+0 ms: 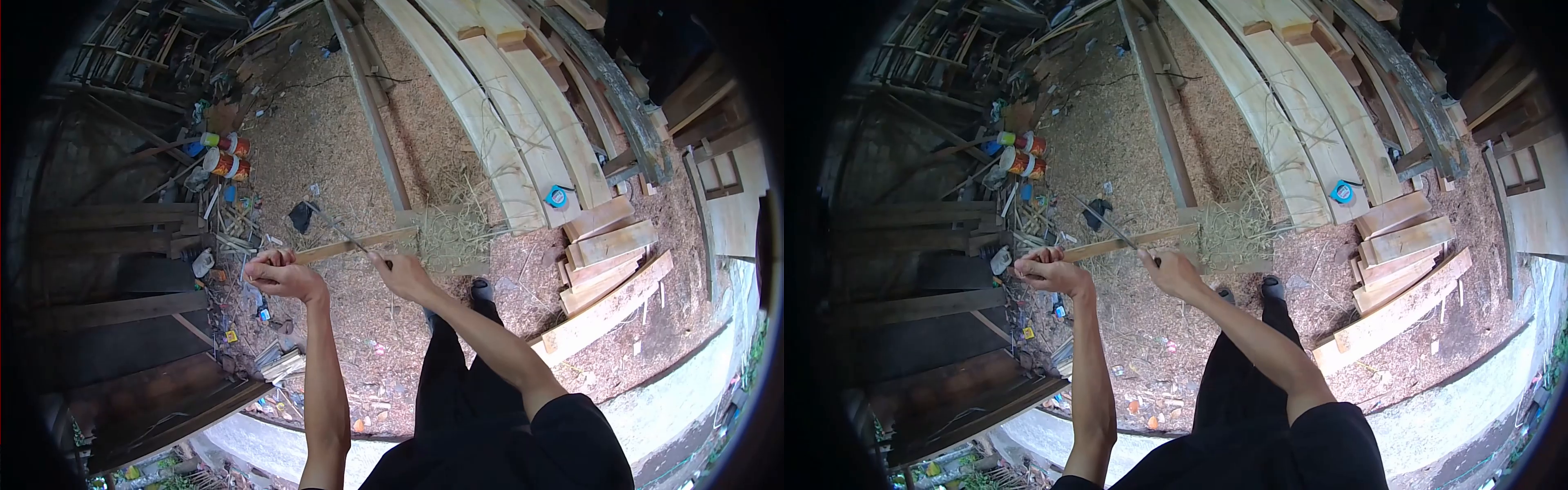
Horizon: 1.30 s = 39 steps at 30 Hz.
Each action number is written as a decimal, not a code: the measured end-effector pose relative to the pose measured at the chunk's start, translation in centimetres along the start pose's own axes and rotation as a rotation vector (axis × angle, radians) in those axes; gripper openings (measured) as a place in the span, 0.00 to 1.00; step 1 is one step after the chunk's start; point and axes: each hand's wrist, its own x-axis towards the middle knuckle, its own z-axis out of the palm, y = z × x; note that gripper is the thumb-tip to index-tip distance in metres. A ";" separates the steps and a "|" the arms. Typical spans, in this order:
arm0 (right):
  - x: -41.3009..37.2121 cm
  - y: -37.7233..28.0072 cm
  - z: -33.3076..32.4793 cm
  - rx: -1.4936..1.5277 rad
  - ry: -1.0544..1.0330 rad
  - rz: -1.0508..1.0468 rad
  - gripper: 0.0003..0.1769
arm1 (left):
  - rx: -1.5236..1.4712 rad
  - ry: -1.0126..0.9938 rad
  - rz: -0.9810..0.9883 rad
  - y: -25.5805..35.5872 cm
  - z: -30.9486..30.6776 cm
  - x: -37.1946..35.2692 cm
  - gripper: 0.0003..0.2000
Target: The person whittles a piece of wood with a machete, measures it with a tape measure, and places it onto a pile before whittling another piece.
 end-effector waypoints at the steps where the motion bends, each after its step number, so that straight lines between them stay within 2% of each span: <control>1: -0.3 -1.1 -0.2 0.058 -0.021 0.041 0.38 | -0.026 -0.026 -0.005 0.0 -0.3 0.1 0.20; 5: 1.3 0.0 0.1 0.025 -0.087 0.088 0.37 | -0.034 0.037 -0.026 -0.7 -1.8 1.1 0.19; 8: 0.2 -2.8 -0.6 -0.063 -0.170 0.148 0.37 | -0.003 0.053 -0.078 -0.8 -3.4 1.8 0.19; 10: -1.0 -2.7 0.5 -0.147 -0.013 -0.070 0.36 | -0.046 0.072 -0.070 -0.9 -3.4 1.4 0.19; 11: -0.5 -1.8 0.6 -0.153 -0.021 -0.071 0.36 | -0.036 0.057 -0.041 -1.1 -3.4 1.3 0.19; 13: 0.6 0.6 0.7 0.035 0.020 0.099 0.35 | -0.006 0.065 -0.039 -0.6 -3.8 1.2 0.19; 14: 1.5 1.0 0.5 0.036 0.017 0.088 0.35 | -0.009 0.070 -0.029 -0.7 -4.0 1.5 0.19; 16: 2.0 1.2 -0.4 -0.145 -0.085 0.215 0.37 | -0.045 0.027 -0.037 -0.8 -4.5 1.3 0.19; 17: 1.7 1.3 -0.3 -0.146 -0.072 0.219 0.37 | -0.054 0.021 -0.044 -1.1 -4.3 1.3 0.19; 19: 0.3 1.2 0.2 -0.227 0.075 0.082 0.37 | -0.037 0.039 -0.045 -0.6 -3.7 0.9 0.20; 20: 0.5 2.6 0.5 -0.232 0.066 0.087 0.37 | -0.030 0.046 -0.050 -0.7 -3.9 0.8 0.20; 22: 2.1 6.9 0.7 0.035 0.071 0.185 0.38 | -0.030 0.062 -0.048 -0.8 -3.8 1.5 0.20; 23: 2.6 7.8 -0.3 0.040 0.072 0.179 0.38 | -0.051 0.042 -0.042 -0.8 -4.0 1.5 0.20; 25: 3.4 8.8 -2.9 -0.159 -0.078 0.317 0.41 | -0.064 0.033 -0.033 -1.1 -4.5 1.6 0.20; 28: 2.9 8.2 -2.7 -0.194 -0.098 0.317 0.43 | -0.077 0.006 -0.047 -1.1 -4.0 1.5 0.19; 32: 3.5 12.8 -0.5 -0.142 0.048 0.302 0.44 | -0.029 0.016 -0.034 -1.2 -2.9 1.9 0.19; 34: 3.5 14.0 -0.7 -0.151 0.098 0.430 0.44 | -0.044 -0.013 -0.035 -0.8 -2.8 1.7 0.19; 37: 2.7 12.2 -2.4 -0.163 0.001 0.429 0.43 | -0.046 0.028 -0.035 -0.5 -2.3 1.5 0.20; 39: 1.5 12.9 -1.8 -0.172 0.035 0.409 0.43 | -0.042 0.035 -0.032 -0.8 -1.9 1.5 0.21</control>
